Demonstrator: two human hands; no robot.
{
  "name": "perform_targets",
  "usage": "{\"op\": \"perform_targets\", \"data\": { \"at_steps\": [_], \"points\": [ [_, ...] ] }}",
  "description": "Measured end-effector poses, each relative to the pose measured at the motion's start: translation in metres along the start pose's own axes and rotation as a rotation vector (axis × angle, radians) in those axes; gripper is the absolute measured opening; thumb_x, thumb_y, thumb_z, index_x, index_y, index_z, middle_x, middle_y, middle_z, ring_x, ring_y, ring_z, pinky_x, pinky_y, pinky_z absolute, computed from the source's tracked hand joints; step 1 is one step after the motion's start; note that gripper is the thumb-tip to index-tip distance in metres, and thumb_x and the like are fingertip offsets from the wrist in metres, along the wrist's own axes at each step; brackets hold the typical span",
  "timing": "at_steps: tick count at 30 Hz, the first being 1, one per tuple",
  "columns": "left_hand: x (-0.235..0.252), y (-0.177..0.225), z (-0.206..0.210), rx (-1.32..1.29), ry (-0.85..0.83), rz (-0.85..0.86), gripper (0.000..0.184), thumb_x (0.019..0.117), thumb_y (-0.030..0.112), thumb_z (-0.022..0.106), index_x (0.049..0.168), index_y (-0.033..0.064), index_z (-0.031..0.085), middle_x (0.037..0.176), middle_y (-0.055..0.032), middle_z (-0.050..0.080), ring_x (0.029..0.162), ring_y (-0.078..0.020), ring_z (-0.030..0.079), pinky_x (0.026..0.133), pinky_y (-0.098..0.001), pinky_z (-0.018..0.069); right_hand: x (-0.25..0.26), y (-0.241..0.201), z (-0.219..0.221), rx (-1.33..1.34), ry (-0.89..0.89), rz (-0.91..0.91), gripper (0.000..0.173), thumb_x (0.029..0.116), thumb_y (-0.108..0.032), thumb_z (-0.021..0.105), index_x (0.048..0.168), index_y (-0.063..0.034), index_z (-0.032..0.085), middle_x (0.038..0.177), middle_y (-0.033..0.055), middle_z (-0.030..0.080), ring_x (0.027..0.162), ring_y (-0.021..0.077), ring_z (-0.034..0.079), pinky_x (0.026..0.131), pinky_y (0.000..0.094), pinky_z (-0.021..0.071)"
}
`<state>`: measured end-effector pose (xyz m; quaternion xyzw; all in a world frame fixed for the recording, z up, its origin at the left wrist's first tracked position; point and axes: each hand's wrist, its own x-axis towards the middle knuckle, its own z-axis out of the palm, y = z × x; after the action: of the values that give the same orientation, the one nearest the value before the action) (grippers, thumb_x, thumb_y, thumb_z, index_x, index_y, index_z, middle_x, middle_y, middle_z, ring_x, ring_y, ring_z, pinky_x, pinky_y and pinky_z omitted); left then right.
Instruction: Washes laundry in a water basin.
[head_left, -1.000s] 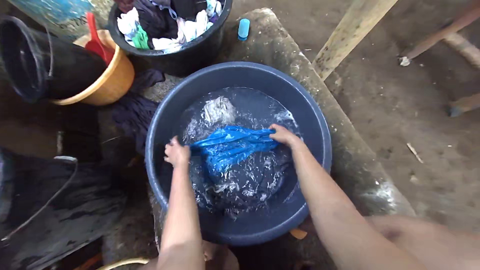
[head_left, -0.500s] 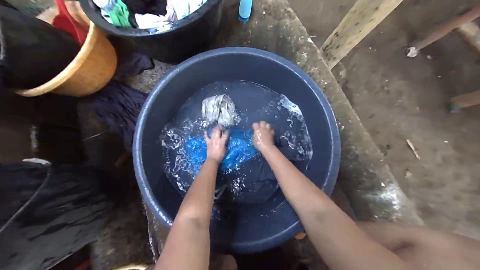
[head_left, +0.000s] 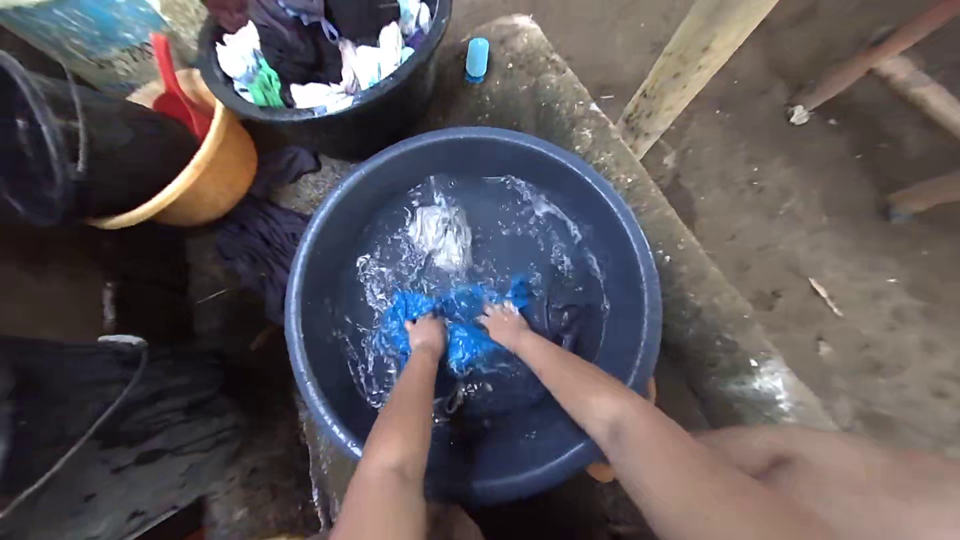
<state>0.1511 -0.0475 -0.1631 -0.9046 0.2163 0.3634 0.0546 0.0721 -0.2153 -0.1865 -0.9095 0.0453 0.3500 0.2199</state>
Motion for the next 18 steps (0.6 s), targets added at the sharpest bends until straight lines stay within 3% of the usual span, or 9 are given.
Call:
{"op": "perform_targets", "data": {
  "at_steps": [2, 3, 5, 6, 8, 10, 11, 15, 18],
  "points": [
    [-0.013, -0.017, -0.011, 0.008, 0.01, -0.05, 0.047, 0.1024, 0.04, 0.057, 0.134, 0.0072, 0.066, 0.144, -0.0195, 0.059, 0.139, -0.0388, 0.05, 0.119, -0.0618, 0.0293, -0.014, 0.013, -0.006, -0.072, -0.032, 0.006, 0.054, 0.106, -0.035, 0.051, 0.156, -0.0157, 0.046, 0.159, 0.0209, 0.042, 0.15, 0.0396, 0.034, 0.125, 0.0606, 0.0144],
    [-0.021, -0.021, -0.024, 0.007, 0.043, -0.046, 0.05, 0.1025, 0.043, 0.057, 0.134, 0.0052, 0.065, 0.144, -0.0212, 0.058, 0.14, -0.0395, 0.049, 0.119, -0.0609, 0.0289, -0.022, 0.011, -0.018, -0.095, -0.012, -0.002, 0.057, 0.1027, -0.036, 0.057, 0.154, -0.0144, 0.048, 0.155, 0.0223, 0.047, 0.148, 0.0403, 0.038, 0.124, 0.0623, 0.0151],
    [-0.045, -0.024, -0.059, 0.042, 0.125, -0.01, 0.046, 0.1041, 0.037, 0.055, 0.134, 0.0019, 0.064, 0.145, -0.0228, 0.057, 0.141, -0.0407, 0.047, 0.12, -0.0622, 0.0266, -0.041, -0.005, -0.053, -0.107, 0.048, -0.037, 0.057, 0.0973, -0.03, 0.07, 0.147, -0.0061, 0.054, 0.146, 0.0287, 0.054, 0.142, 0.0475, 0.044, 0.121, 0.0731, 0.0082],
    [-0.061, -0.025, -0.081, 0.078, 0.154, 0.009, 0.042, 0.1048, 0.031, 0.054, 0.132, 0.0015, 0.065, 0.144, -0.0234, 0.057, 0.14, -0.0417, 0.047, 0.119, -0.0648, 0.0242, -0.053, -0.014, -0.075, -0.128, 0.071, -0.057, 0.055, 0.0979, -0.027, 0.069, 0.145, -0.0037, 0.056, 0.141, 0.0293, 0.057, 0.139, 0.0483, 0.047, 0.121, 0.074, 0.0064],
    [-0.101, -0.031, -0.128, 0.144, 0.199, 0.048, 0.033, 0.1045, 0.018, 0.052, 0.129, 0.0035, 0.068, 0.137, -0.0221, 0.063, 0.134, -0.0419, 0.053, 0.118, -0.0684, 0.0215, -0.08, -0.026, -0.124, -0.19, 0.138, -0.135, 0.043, 0.1027, -0.025, 0.063, 0.139, -0.0013, 0.061, 0.132, 0.028, 0.064, 0.131, 0.0471, 0.055, 0.119, 0.0716, 0.0172],
    [-0.141, -0.042, -0.176, 0.158, 0.242, 0.108, 0.032, 0.106, 0.02, 0.051, 0.129, 0.0067, 0.069, 0.131, -0.0205, 0.067, 0.129, -0.0409, 0.057, 0.117, -0.0684, 0.023, -0.115, -0.039, -0.176, -0.237, 0.207, -0.207, 0.039, 0.1056, -0.032, 0.059, 0.13, -0.0038, 0.067, 0.125, 0.0245, 0.068, 0.122, 0.0445, 0.062, 0.106, 0.0687, 0.0389],
    [-0.161, -0.048, -0.197, 0.151, 0.293, 0.159, 0.031, 0.1061, 0.021, 0.052, 0.127, 0.008, 0.07, 0.126, -0.0198, 0.069, 0.126, -0.0402, 0.06, 0.116, -0.0687, 0.0242, -0.142, -0.053, -0.206, -0.268, 0.192, -0.207, 0.039, 0.1065, -0.034, 0.057, 0.13, -0.0048, 0.067, 0.126, 0.0231, 0.068, 0.123, 0.0432, 0.061, 0.103, 0.0671, 0.0432],
    [-0.242, -0.068, -0.272, 0.171, 0.586, 0.387, 0.028, 0.103, 0.024, 0.061, 0.126, 0.0161, 0.074, 0.12, -0.0129, 0.074, 0.12, -0.0339, 0.065, 0.114, -0.0711, 0.0251, -0.224, -0.091, -0.288, -0.435, 0.404, -0.354, 0.03, 0.105, -0.032, 0.06, 0.113, -0.0056, 0.072, 0.107, 0.0209, 0.072, 0.107, 0.0424, 0.067, 0.089, 0.0671, 0.0502],
    [-0.296, -0.085, -0.323, 0.049, 0.78, 0.575, 0.029, 0.0988, 0.03, 0.069, 0.113, 0.0061, 0.077, 0.113, -0.0179, 0.074, 0.115, -0.0391, 0.066, 0.107, -0.0774, 0.0257, -0.278, -0.121, -0.337, -0.482, 0.623, -0.545, 0.026, 0.1052, -0.025, 0.059, 0.109, -0.0014, 0.07, 0.097, 0.023, 0.07, 0.097, 0.0446, 0.068, 0.083, 0.0679, 0.0503]
  ]
}}
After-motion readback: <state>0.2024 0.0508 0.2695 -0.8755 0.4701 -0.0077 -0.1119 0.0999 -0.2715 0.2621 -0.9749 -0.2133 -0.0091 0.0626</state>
